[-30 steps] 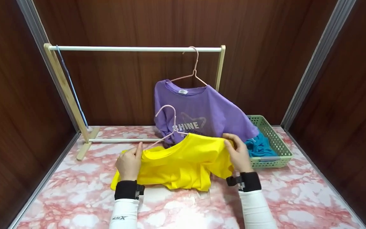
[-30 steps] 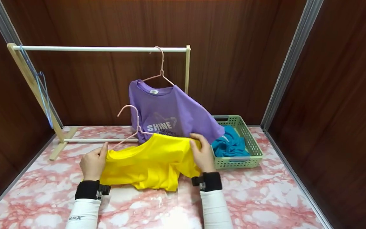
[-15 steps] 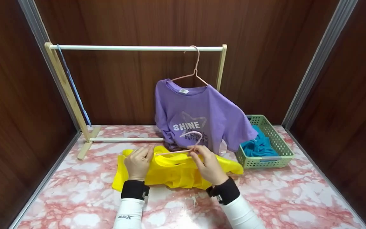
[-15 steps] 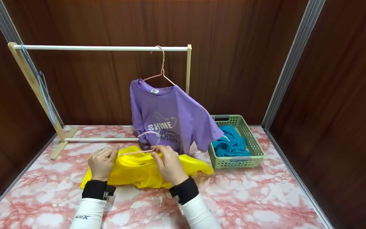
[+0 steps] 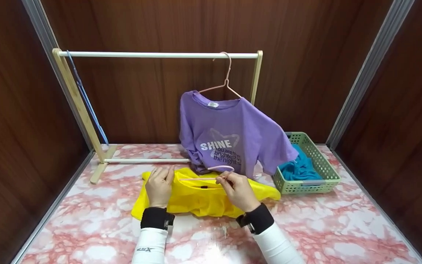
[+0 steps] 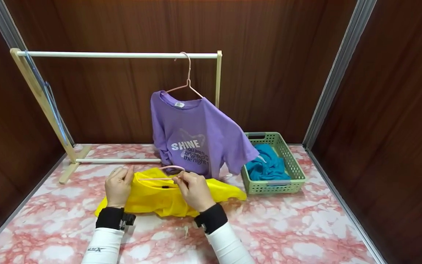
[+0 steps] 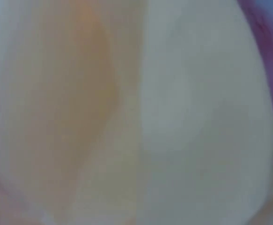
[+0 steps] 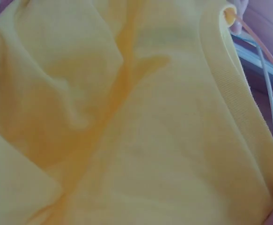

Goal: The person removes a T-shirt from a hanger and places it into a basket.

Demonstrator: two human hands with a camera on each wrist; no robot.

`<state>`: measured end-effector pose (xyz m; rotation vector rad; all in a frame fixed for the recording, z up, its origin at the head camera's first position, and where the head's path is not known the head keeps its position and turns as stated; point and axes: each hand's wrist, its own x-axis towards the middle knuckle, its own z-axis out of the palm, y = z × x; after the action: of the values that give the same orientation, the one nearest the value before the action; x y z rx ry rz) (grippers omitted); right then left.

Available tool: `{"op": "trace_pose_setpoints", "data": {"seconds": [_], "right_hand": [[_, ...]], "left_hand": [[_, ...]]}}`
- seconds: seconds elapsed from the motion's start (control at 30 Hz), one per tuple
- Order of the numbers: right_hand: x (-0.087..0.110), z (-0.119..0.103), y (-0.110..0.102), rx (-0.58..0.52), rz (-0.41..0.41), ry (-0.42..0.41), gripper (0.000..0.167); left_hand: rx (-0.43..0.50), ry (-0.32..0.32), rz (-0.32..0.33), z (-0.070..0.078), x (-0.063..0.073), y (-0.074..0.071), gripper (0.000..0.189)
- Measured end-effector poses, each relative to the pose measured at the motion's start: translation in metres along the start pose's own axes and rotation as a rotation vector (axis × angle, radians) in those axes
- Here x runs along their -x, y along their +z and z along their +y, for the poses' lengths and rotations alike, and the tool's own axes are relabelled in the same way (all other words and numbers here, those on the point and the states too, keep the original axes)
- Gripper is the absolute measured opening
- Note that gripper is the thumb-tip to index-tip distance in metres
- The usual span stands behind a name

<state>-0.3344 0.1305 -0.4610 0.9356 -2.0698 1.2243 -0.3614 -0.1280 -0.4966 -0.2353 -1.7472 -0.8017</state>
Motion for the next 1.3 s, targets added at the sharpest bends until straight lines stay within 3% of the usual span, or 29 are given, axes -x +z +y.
{"op": "trace_pose_setpoints", "data": {"seconds": [0.1, 0.23, 0.5, 0.63, 0.9, 1.07, 1.3], "right_hand": [[-0.001, 0.001, -0.001, -0.003, 0.028, -0.019, 0.009], [0.000, 0.005, -0.004, -0.014, 0.079, -0.025, 0.012], [-0.001, 0.008, -0.016, -0.034, 0.054, 0.001, 0.013], [-0.003, 0.005, -0.020, -0.110, 0.083, 0.011, 0.016], [-0.004, 0.011, -0.025, -0.269, 0.104, 0.006, 0.019], [-0.006, 0.012, -0.026, -0.387, 0.188, -0.002, 0.023], [-0.006, 0.013, -0.023, -0.429, 0.341, 0.037, 0.028]], "left_hand": [[0.064, -0.095, 0.003, -0.004, -0.001, -0.004, 0.048], [0.073, -0.201, 0.027, -0.014, 0.001, -0.008, 0.049], [-0.035, -0.276, -0.012, -0.025, 0.006, -0.015, 0.051], [-0.065, -0.332, -0.037, -0.029, 0.008, -0.016, 0.051], [-0.097, -0.490, -0.195, -0.030, 0.015, -0.013, 0.053], [-0.136, -0.547, -0.292, -0.031, 0.020, -0.011, 0.053], [-0.142, -0.631, -0.414, -0.026, 0.019, -0.007, 0.054]]}}
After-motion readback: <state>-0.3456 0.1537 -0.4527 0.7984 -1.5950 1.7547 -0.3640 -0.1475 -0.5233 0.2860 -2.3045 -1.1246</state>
